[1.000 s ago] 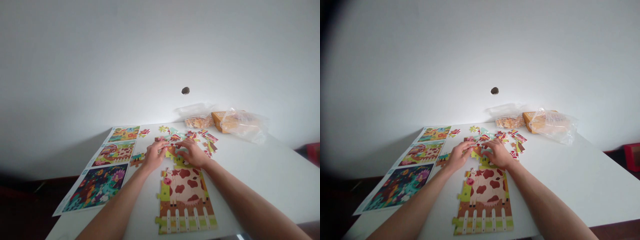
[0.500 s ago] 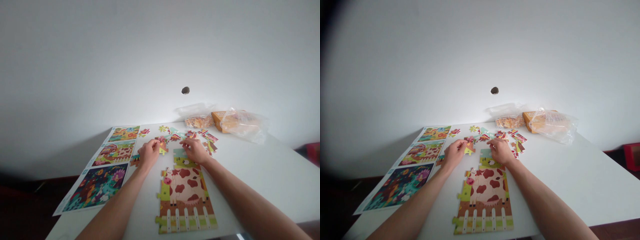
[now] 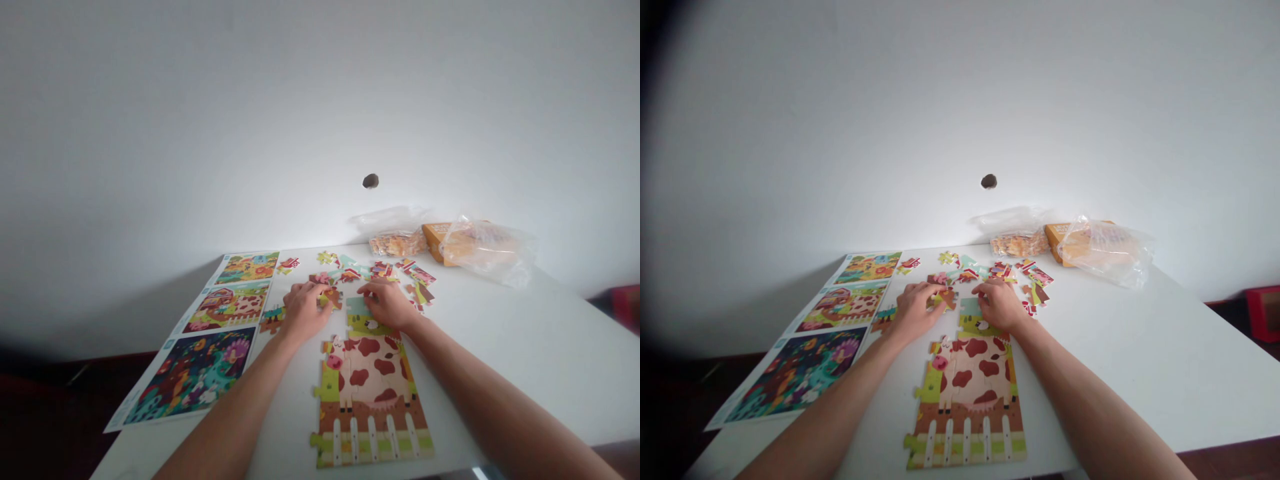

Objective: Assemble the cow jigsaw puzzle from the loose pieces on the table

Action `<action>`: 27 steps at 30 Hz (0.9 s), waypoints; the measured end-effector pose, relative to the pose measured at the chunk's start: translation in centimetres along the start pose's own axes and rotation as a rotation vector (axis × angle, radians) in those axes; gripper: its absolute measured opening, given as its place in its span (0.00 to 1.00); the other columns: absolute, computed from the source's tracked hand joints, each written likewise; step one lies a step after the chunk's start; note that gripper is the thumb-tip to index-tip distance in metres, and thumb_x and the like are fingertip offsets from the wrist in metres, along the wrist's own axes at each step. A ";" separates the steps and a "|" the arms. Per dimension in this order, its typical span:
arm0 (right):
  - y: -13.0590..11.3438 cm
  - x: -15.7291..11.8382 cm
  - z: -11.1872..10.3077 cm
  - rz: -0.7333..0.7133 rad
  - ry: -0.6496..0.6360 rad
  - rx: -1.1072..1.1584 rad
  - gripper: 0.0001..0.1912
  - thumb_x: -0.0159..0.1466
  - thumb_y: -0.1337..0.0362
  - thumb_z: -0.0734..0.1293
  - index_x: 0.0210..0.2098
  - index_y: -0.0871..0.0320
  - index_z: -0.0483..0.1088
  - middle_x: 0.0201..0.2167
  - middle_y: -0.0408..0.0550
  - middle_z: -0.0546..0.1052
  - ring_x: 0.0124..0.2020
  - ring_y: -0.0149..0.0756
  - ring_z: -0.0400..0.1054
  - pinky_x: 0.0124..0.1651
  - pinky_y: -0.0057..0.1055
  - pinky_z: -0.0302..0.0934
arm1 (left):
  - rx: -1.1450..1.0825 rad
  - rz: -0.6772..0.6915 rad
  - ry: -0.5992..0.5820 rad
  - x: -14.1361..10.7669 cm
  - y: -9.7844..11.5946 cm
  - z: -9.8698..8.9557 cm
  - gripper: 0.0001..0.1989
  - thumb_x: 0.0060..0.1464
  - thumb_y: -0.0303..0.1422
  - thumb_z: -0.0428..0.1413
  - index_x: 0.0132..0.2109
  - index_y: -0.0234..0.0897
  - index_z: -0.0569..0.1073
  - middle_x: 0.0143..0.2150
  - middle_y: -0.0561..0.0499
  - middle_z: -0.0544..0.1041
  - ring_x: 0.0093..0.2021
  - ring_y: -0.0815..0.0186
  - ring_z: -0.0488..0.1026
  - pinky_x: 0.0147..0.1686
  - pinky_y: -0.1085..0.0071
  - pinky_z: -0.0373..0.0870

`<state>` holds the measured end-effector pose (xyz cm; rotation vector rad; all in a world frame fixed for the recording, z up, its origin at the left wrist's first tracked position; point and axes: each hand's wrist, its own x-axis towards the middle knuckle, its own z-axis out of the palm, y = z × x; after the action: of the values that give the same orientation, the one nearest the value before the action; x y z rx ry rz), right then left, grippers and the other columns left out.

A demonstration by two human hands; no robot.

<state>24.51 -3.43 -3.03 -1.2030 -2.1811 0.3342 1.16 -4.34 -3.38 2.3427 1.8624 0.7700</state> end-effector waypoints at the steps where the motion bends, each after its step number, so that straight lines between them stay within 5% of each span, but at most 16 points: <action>1: 0.0 0.0 0.0 0.004 -0.004 -0.002 0.15 0.58 0.75 0.64 0.41 0.56 0.77 0.38 0.48 0.79 0.41 0.39 0.71 0.46 0.33 0.64 | 0.004 0.027 -0.011 -0.1 0.1 0.0 0.13 0.55 0.35 0.57 0.48 0.46 0.77 0.47 0.49 0.77 0.50 0.54 0.69 0.51 0.58 0.65; 14: 0.3 -0.1 0.1 0.013 -0.021 -0.027 0.13 0.59 0.73 0.66 0.41 0.56 0.77 0.38 0.48 0.78 0.42 0.39 0.70 0.49 0.34 0.63 | -0.004 0.238 -0.107 -0.5 0.3 -0.2 0.18 0.57 0.41 0.56 0.54 0.45 0.74 0.52 0.45 0.68 0.55 0.50 0.66 0.55 0.52 0.64; 21: 0.4 -0.1 0.3 0.005 -0.029 -0.041 0.13 0.59 0.73 0.66 0.41 0.56 0.77 0.36 0.48 0.77 0.41 0.39 0.70 0.48 0.34 0.63 | -0.052 0.275 -0.130 -0.5 0.3 -0.3 0.22 0.48 0.24 0.54 0.51 0.42 0.74 0.54 0.45 0.67 0.57 0.51 0.64 0.57 0.51 0.62; 27: 0.4 -0.1 0.3 -0.002 -0.027 -0.043 0.13 0.59 0.72 0.67 0.41 0.56 0.77 0.36 0.48 0.77 0.41 0.39 0.70 0.47 0.34 0.63 | -0.094 0.332 -0.126 -0.6 0.5 -0.5 0.20 0.48 0.25 0.54 0.49 0.42 0.74 0.54 0.46 0.68 0.57 0.51 0.64 0.58 0.51 0.61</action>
<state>24.62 -3.22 -3.50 -1.2263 -2.2225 0.3065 1.26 -5.17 -2.96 2.6040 1.3763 0.6965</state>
